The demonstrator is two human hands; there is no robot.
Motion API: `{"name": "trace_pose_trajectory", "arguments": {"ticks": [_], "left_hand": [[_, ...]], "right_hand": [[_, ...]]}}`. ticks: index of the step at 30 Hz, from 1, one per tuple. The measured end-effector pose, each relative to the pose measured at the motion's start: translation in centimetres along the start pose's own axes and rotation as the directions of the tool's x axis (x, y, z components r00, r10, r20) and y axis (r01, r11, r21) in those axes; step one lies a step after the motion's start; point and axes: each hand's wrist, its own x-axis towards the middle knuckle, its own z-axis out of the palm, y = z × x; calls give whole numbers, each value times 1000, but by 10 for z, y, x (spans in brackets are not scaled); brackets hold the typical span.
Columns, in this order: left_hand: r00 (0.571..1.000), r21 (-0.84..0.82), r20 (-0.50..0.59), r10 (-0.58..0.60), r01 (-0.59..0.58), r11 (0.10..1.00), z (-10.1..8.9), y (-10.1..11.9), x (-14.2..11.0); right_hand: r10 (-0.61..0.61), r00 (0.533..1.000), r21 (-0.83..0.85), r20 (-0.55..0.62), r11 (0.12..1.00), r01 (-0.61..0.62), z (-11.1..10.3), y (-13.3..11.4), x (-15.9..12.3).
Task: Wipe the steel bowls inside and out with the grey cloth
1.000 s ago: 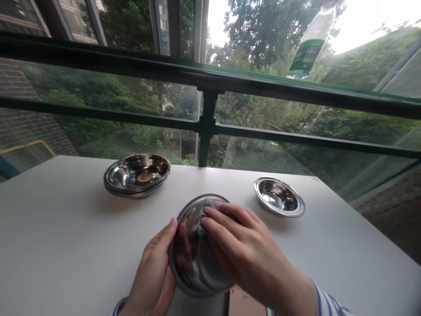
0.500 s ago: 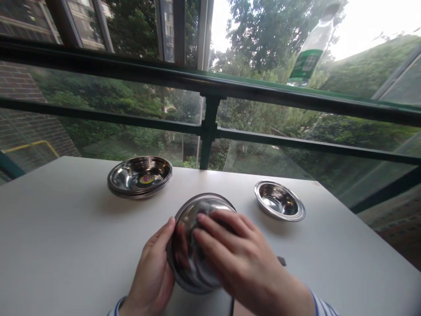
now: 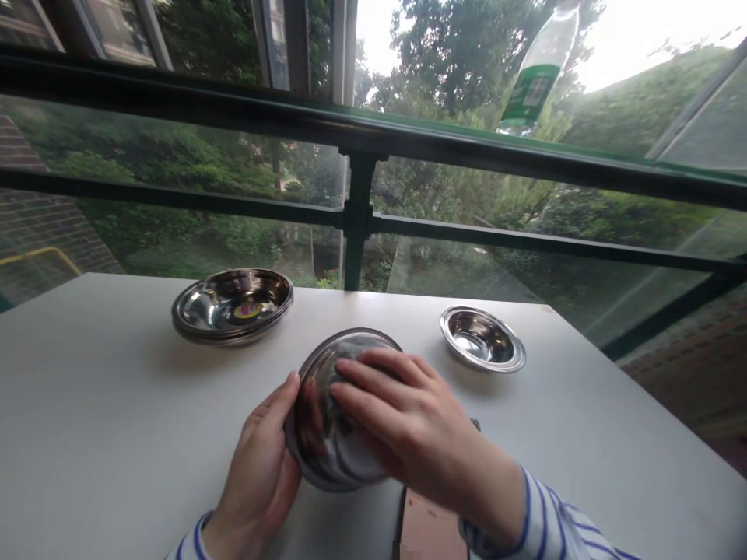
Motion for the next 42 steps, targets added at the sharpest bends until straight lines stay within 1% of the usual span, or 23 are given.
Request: {"name": "trace_pose_trajectory", "arguments": {"ticks": [2,4,5,8,10,14,15,19,20,22,25,27,29,31,32,33,35,38,40,42], "left_hand": [[1000,26,-11,-14,14,1000,0,1,0],[999,36,-17,-32,32,999,0,2,0],[999,33,-14,-38,38,999,1,2,0],[1000,16,-11,-19,19,1000,2,1,0],[1000,16,-28,-8,8,1000,3,0,-1],[1000,30,-26,-11,12,999,3,-1,-2],[1000,30,-17,-14,14,999,3,-1,-2],[1000,16,14,-13,12,1000,3,-1,-3],[1000,15,16,-11,11,1000,3,-1,-3],[1000,17,11,-12,12,1000,2,1,-3],[1000,24,-7,-11,11,1000,1,3,-1],[1000,17,-4,-20,20,1000,-1,3,0],[999,1,14,-38,38,999,-3,3,2],[998,-13,28,-47,47,999,-4,2,3],[998,-17,33,-51,52,999,-3,2,3],[998,-20,35,-51,52,998,-3,1,3],[998,-21,42,-55,56,998,-1,-1,1],[997,-15,53,-54,54,998,1,-2,-1],[998,-10,46,-39,40,999,1,-1,-2],[999,-2,22,-25,25,1000,0,1,-1]], "right_hand": [[111,994,-8,-13,994,-112,-1,6,-1],[167,985,-10,-31,986,-168,-1,10,-2],[157,987,-11,-31,987,-157,-1,9,-2],[50,999,-2,-8,999,-50,-1,6,-2],[25,1000,10,0,1000,-25,-1,7,-2],[112,993,24,-29,994,-111,-3,13,-4],[113,993,24,-34,993,-113,-4,13,-4],[39,999,34,-13,999,-38,-5,3,-1],[40,999,41,-14,998,-39,-4,2,-1],[85,996,59,-30,995,-83,-3,5,-2],[151,987,105,-46,984,-145,-1,17,-6],[146,987,119,-73,983,-137,-3,24,-9],[148,979,101,-139,986,-135,-7,28,-11],[156,969,62,-194,987,-146,-11,28,-11],[146,970,35,-197,989,-141,-12,26,-11],[126,976,5,-180,992,-127,-13,24,-10],[66,992,-41,-108,997,-71,-13,16,-8],[-6,1000,-61,-25,998,5,-13,7,-4],[-12,1000,-51,-8,999,12,-13,8,-4],[24,1000,-24,-20,999,-24,-14,14,-5]]}}
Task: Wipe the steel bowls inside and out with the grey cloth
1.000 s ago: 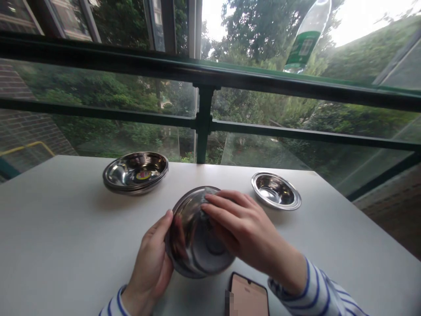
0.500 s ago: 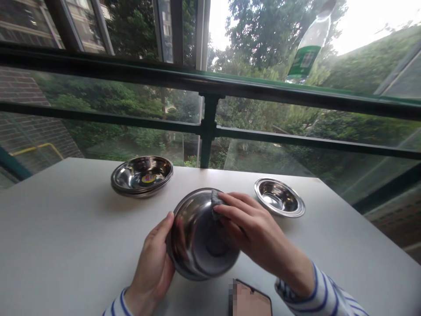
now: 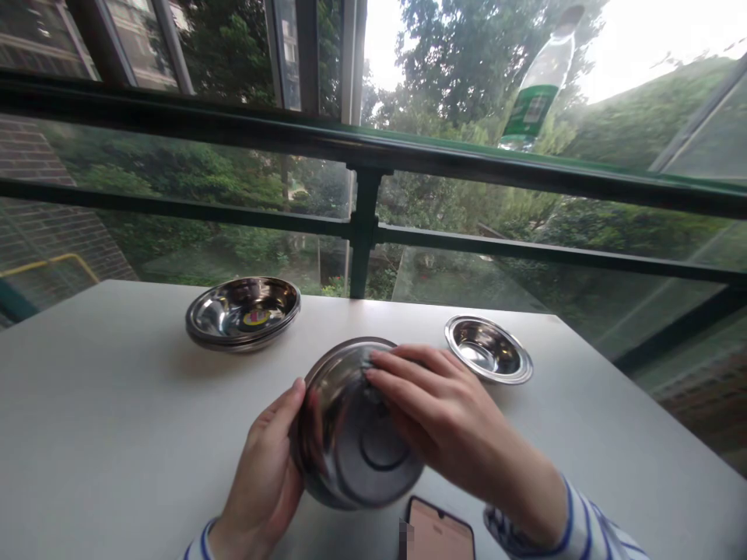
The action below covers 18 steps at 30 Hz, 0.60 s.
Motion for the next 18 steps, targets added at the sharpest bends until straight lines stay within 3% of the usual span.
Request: {"name": "trace_pose_trajectory", "arguments": {"ticks": [3,7,12,18], "left_hand": [[999,1,-36,-6,6,1000,-1,1,2],[1000,-15,-4,-25,25,1000,0,2,3],[997,-18,-75,1,-2,1000,0,3,3],[999,-16,-34,-15,15,1000,-2,3,5]], "right_hand": [[60,998,45,-30,997,-58,-1,8,-2],[17,1000,1,-26,1000,-17,1,5,-1],[46,999,-37,-16,998,-46,2,5,-2],[-4,1000,-40,-11,999,3,5,4,-2]]}}
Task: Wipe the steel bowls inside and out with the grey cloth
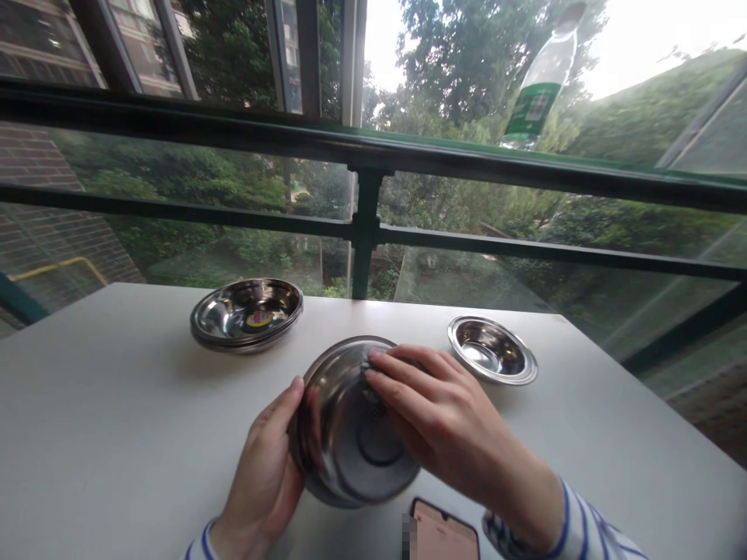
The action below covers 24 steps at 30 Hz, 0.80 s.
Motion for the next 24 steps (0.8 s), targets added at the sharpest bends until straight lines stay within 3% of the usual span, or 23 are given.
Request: {"name": "trace_pose_trajectory", "arguments": {"ticks": [4,8,13,18,24], "left_hand": [[999,12,-40,18,-17,1000,0,1,-1],[999,34,36,5,-6,999,3,0,-4],[999,53,-23,35,-34,998,4,0,-5],[1000,30,22,4,-5,1000,4,0,-4],[1000,15,-21,15,-14,1000,5,1,-5]], "right_hand": [[60,998,42,-9,997,-59,1,2,-1],[16,1000,55,-22,998,-14,1,2,0],[35,999,52,-5,998,-35,0,2,-1],[-35,999,7,-6,999,35,-1,0,0],[45,998,-10,-37,999,-46,3,-3,0]]}}
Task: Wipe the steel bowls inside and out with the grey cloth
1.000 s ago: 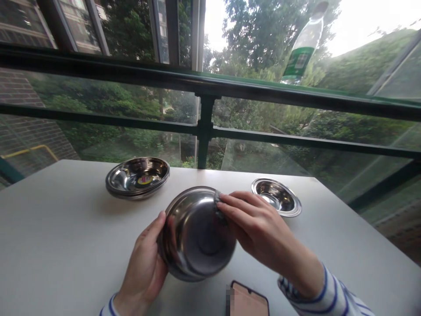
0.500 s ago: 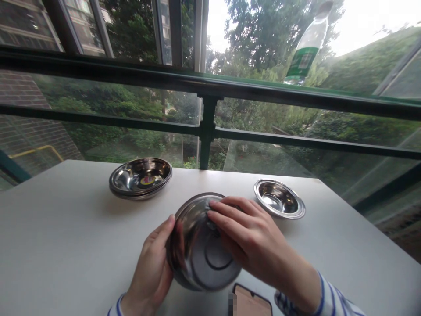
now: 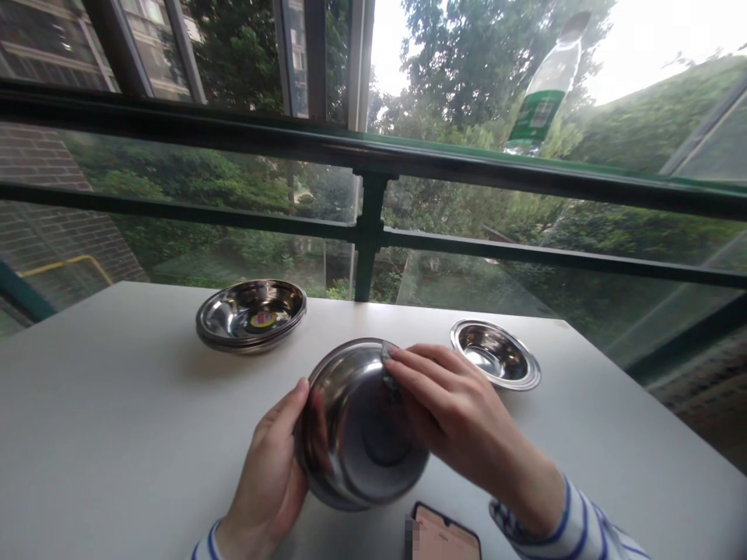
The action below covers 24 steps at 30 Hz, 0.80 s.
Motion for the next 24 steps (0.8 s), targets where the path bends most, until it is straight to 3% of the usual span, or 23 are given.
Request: {"name": "trace_pose_trajectory", "arguments": {"ticks": [5,9,11,15,17,22,24], "left_hand": [[998,-38,56,1,2,999,-1,-3,-1],[1000,-7,19,17,-17,1000,0,-4,-2],[1000,10,6,26,-26,1000,1,-4,-2],[999,12,32,27,-27,1000,1,-7,-3],[998,9,51,30,-30,1000,1,-8,-3],[997,-4,59,47,-47,999,3,-8,-4],[997,-9,52,50,-49,999,3,-8,-4]], "right_hand": [[-169,985,25,21,985,168,3,-17,1],[-12,1000,-20,23,1000,13,2,-8,1],[4,1000,-35,22,999,-4,4,-8,1],[-189,981,13,30,982,189,9,-28,1],[-227,973,43,35,973,226,8,-34,2],[-71,996,-6,44,997,71,1,-23,3],[-79,997,-25,23,997,80,2,-23,3]]}}
